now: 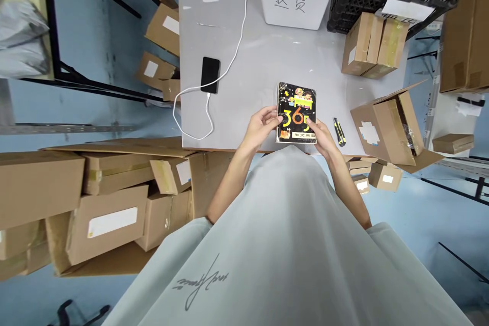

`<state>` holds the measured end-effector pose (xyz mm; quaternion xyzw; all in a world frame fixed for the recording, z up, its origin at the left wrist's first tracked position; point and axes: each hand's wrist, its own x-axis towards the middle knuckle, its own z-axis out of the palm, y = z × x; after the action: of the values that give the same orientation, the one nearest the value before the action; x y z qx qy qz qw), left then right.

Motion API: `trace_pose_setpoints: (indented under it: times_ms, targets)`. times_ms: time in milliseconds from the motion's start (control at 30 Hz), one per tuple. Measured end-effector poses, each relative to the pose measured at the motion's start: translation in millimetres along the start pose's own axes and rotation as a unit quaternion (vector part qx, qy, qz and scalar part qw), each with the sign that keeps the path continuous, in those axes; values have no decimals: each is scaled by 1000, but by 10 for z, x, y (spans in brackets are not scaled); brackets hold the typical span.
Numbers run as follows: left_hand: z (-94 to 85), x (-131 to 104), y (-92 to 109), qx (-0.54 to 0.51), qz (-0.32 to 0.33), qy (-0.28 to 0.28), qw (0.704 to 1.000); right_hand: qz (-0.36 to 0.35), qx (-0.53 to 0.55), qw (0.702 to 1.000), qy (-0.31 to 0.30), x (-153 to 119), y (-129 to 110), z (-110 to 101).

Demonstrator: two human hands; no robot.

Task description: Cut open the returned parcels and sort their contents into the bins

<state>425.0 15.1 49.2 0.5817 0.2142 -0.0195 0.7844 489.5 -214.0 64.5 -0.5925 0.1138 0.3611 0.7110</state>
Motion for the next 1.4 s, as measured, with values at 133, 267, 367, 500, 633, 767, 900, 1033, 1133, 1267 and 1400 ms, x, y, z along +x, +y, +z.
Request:
trace_pose_setpoints:
  times_ms: [133,267,367,500,633,767,900,1033,1133,1267,1400]
  targets:
    - [290,10,85,48,42,-6,998,-1,-12,1000,10,173,116,31]
    - [650,-52,137,52,57,-62,995,31,25,999,0,307,233,105]
    - [747,-45,158,61,64,-61,994,34,30,999,1,315,189,104]
    - [585,121,185,59,64,-32,996,-21,-2,1000,21,255,-42,33]
    - [260,374,192,60,58,-4,996,-47,-32,998,6,250,-270,-35]
    - [28,520,277,49,49,-11,998,-74,-54,996,-14,342,-388,-40]
    - [9,521,453,27,46,-64,997,-43,-42,998,-22,481,-425,8]
    - [80,512,521,27,45,-94,994,-19,-21,999,-42,615,-412,65]
    - [100,543,449,27,32,-90,995,-14,-7,999,-44,711,-381,75]
    - [48,611,293,3,9,-99,995,-5,-25,999,-32,822,-356,41]
    - [-96,737,219,-32,-6,-91,995,6,-55,997,-50,874,-452,18]
